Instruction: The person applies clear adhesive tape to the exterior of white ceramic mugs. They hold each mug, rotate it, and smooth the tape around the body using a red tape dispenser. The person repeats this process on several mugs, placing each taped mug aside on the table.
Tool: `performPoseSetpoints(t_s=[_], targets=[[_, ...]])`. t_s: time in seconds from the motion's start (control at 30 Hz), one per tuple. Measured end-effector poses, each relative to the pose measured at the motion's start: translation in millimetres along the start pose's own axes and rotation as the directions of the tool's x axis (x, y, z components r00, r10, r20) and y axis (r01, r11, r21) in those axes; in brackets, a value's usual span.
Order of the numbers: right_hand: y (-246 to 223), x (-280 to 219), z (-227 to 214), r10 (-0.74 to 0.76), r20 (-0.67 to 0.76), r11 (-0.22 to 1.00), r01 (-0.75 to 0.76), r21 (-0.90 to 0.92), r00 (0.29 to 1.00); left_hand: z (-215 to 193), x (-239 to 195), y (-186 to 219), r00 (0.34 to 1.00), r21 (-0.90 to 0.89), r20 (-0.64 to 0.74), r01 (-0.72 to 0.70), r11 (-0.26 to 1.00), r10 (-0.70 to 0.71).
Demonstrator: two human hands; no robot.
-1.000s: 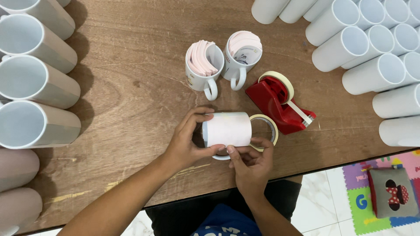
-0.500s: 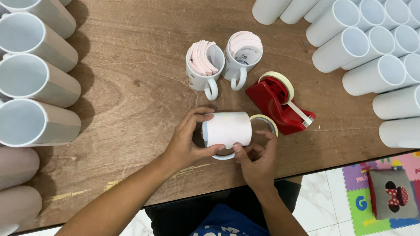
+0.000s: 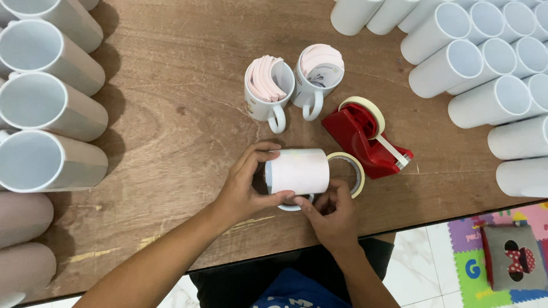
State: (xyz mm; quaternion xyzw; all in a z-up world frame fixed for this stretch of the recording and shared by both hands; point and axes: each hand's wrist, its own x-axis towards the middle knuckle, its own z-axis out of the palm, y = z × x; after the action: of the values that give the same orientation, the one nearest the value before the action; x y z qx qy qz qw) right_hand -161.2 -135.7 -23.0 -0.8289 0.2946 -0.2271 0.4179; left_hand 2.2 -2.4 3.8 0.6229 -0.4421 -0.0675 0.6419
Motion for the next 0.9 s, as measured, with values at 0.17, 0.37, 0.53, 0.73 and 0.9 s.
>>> performPoseSetpoints(t_s=[0.17,0.37,0.53,0.73,0.9], targets=[[-9.2,0.9,1.2,0.048,-0.005,0.999,-0.048,0.020,0.999,0.2,-0.2,-0.9,1.000,-0.003,-0.003,0.008,1.000,-0.008],[-14.1,3.9,3.2,0.035,-0.017,0.999,-0.036,-0.032,0.999,0.2,-0.4,2.3,1.000,0.011,0.001,0.024,1.000,-0.024],[-15.4,6.0,3.1,0.025,-0.019,0.999,-0.026,-0.042,1.000,-0.9,0.2,2.9,1.000,0.005,0.009,0.028,1.000,-0.028],[-24.9,3.8,-1.7,-0.011,0.010,1.000,0.011,0.002,1.000,-3.1,2.0,4.9,0.999,0.023,0.027,0.045,0.999,-0.045],[-27.3,1.5,-3.6,0.124,0.046,0.990,-0.121,-0.076,0.991,-2.2,-7.6,-0.7,0.998,0.200,0.048,0.019,0.980,-0.029]])
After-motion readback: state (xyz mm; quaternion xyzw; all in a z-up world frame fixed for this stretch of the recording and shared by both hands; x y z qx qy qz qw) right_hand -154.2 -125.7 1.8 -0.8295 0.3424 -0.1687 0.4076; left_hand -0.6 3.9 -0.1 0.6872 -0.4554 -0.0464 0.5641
